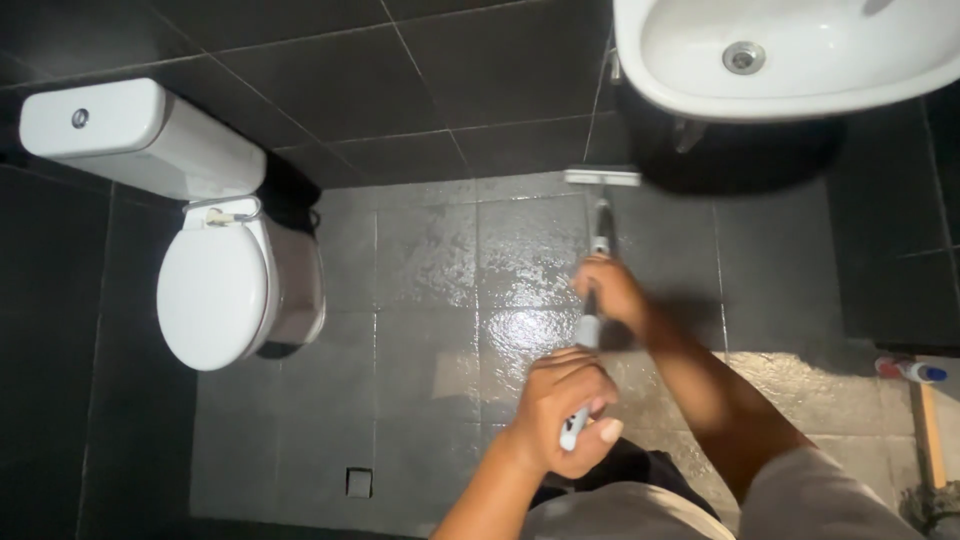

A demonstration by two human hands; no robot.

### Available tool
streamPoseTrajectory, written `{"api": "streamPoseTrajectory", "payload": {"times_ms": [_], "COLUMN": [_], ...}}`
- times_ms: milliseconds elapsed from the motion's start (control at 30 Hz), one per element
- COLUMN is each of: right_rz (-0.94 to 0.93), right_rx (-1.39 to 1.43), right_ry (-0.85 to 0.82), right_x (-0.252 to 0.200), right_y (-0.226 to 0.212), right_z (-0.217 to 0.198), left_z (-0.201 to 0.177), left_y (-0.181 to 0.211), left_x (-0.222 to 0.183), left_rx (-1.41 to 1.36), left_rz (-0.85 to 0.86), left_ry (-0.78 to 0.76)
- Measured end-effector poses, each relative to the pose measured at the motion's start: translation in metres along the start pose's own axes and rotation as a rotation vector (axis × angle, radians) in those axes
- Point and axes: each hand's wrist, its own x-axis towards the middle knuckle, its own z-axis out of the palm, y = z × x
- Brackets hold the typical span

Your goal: The person cleans the floor of a restroom using a squeegee to push water toward a drain, covering the area around the toilet and near the door.

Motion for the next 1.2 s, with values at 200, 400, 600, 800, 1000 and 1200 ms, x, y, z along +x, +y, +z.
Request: {"api": "streamPoseTrajectory", "payload": {"times_ms": [200,400,600,800,1000,1200], "right_rz": [-0.146,-0.050,-0.138,-0.153,-0.267,-0.216], "right_rx": [-0.203,-0.182,-0.122,-0.409,-0.139,-0.106], "right_ry": [0.149,0.153,0.185,0.124,0.079,0.002], "right_x": [-0.036,-0.041,-0.034,-0.048,-0.033,-0.029], "right_y": [0.009,-0.040,-0.010,0.060,0.003,-0.036], "right_z": [-0.041,-0.013,-0.047,-0.122,-0.062,-0.036], "left_z": [0.021,-0.001,0.015,0.061,0.035,0.023], "left_y": [-0.008,0.029,0.005,-0.047,-0.007,0.020], "left_x": [0.000,0.019,0.041,0.034,0.019,0.019], "left_rx": [-0.142,-0.090,-0.094,-0.156,-0.062,0.020], "left_rz": [-0.118,0.008,0.052,-0.095,-0.040,0.059], "left_ry": [0.039,-0.127,-0.192,-0.105,-0.098,-0.197]}}
